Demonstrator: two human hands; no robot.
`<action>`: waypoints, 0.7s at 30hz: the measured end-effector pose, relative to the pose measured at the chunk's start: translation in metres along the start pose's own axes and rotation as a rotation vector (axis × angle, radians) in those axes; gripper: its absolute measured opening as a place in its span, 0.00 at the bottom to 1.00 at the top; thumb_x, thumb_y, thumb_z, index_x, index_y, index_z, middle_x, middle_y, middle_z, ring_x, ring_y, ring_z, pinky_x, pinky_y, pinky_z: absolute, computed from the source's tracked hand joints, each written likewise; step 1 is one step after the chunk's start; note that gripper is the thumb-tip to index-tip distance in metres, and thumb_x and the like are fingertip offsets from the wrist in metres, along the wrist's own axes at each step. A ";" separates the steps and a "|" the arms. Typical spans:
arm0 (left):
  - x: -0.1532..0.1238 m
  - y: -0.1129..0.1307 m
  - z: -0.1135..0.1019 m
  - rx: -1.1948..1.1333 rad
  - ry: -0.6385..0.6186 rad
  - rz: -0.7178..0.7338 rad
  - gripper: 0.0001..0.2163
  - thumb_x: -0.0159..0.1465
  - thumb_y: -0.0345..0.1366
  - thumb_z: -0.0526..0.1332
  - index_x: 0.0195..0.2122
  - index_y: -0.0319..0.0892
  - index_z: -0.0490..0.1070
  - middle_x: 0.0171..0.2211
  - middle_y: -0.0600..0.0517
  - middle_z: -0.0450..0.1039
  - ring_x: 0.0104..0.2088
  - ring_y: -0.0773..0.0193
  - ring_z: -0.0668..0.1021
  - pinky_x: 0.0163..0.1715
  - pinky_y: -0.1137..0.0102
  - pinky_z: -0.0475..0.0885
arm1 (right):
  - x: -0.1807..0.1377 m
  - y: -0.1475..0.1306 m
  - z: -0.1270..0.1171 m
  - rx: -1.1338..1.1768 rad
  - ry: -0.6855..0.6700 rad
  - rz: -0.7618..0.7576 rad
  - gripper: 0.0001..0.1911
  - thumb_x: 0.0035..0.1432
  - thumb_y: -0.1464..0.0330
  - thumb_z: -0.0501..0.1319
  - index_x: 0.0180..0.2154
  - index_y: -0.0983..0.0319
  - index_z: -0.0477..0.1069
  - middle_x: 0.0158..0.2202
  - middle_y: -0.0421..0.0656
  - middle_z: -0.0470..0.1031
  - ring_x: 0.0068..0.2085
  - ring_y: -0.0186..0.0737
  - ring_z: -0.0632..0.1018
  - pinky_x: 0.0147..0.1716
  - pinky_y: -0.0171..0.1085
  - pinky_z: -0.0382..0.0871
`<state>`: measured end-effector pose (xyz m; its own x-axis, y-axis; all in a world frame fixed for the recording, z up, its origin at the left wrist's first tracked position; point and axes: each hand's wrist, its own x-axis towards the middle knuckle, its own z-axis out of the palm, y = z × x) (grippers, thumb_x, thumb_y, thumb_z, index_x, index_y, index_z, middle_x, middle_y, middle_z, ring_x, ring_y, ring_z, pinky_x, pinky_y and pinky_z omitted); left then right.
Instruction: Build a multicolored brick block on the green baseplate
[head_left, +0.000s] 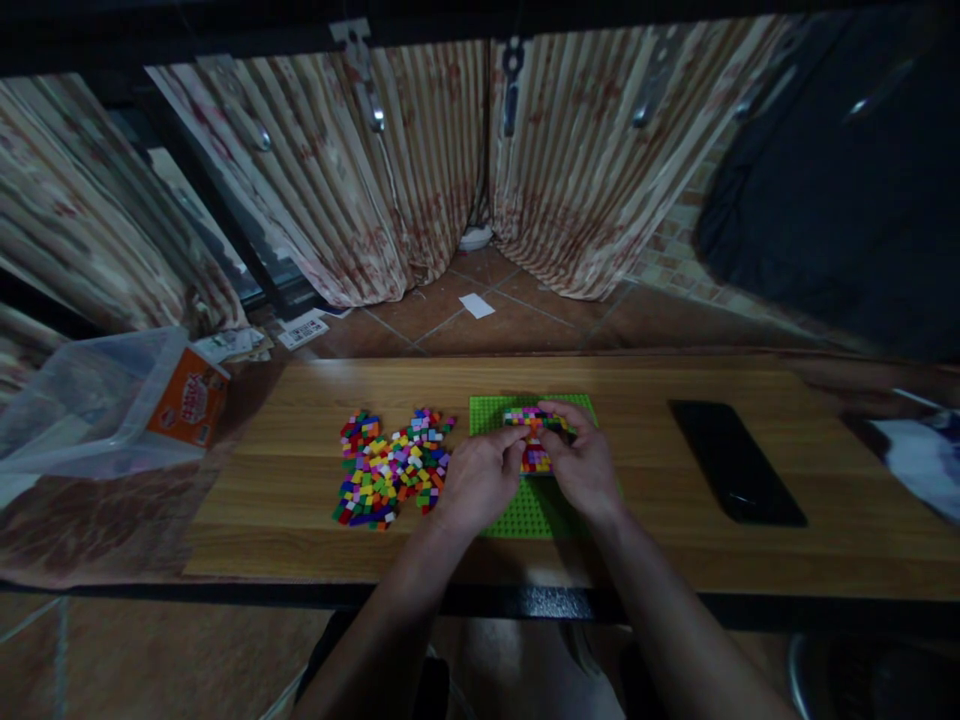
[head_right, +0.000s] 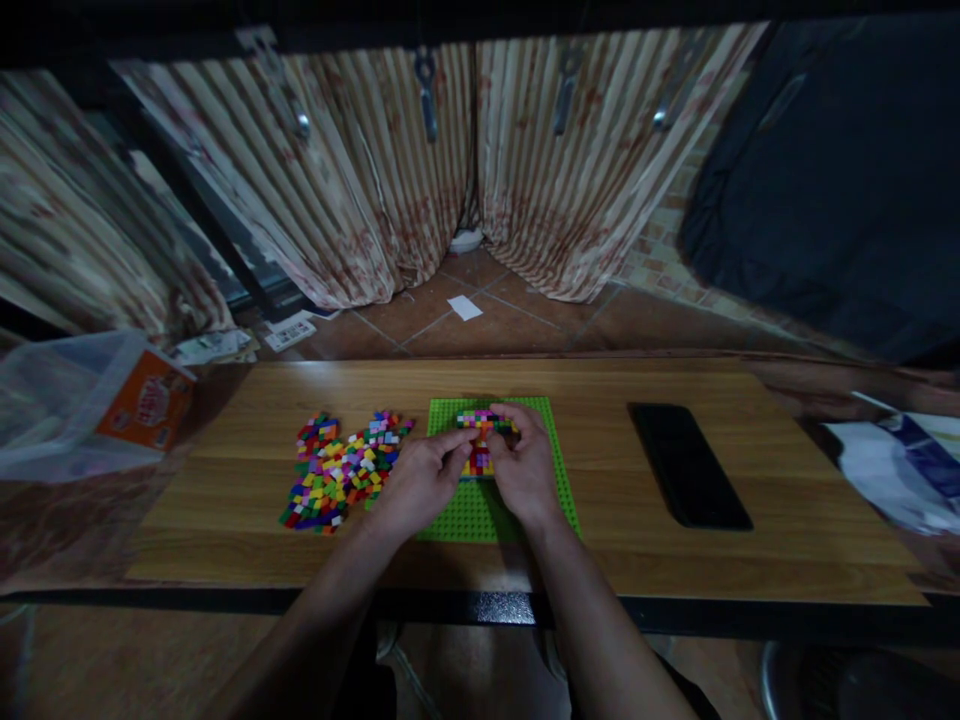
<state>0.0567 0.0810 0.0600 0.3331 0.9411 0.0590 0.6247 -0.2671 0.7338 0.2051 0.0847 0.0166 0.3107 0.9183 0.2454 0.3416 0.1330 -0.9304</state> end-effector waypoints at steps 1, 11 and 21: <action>0.000 0.000 0.001 -0.003 0.002 0.001 0.16 0.69 0.36 0.52 0.53 0.46 0.76 0.49 0.49 0.79 0.47 0.56 0.81 0.50 0.64 0.73 | 0.000 0.000 0.000 -0.003 -0.004 0.002 0.14 0.53 0.67 0.60 0.43 0.59 0.75 0.47 0.47 0.74 0.49 0.46 0.74 0.54 0.52 0.65; 0.005 -0.009 -0.001 -0.524 0.097 -0.082 0.17 0.67 0.46 0.55 0.46 0.42 0.78 0.35 0.50 0.81 0.34 0.62 0.79 0.37 0.70 0.73 | -0.001 -0.003 -0.008 -0.070 0.038 -0.080 0.15 0.55 0.65 0.62 0.46 0.58 0.75 0.47 0.47 0.75 0.50 0.47 0.75 0.53 0.53 0.67; 0.007 -0.011 -0.003 -0.942 0.069 -0.310 0.32 0.64 0.61 0.49 0.54 0.40 0.72 0.37 0.46 0.79 0.24 0.70 0.73 0.21 0.75 0.64 | -0.016 -0.033 -0.008 -0.184 -0.091 -0.435 0.10 0.60 0.65 0.61 0.44 0.53 0.76 0.53 0.46 0.70 0.54 0.47 0.72 0.53 0.51 0.69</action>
<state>0.0498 0.0916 0.0544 0.1893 0.9594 -0.2089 -0.1495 0.2385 0.9596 0.1957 0.0627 0.0456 0.0280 0.8220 0.5688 0.5767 0.4515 -0.6809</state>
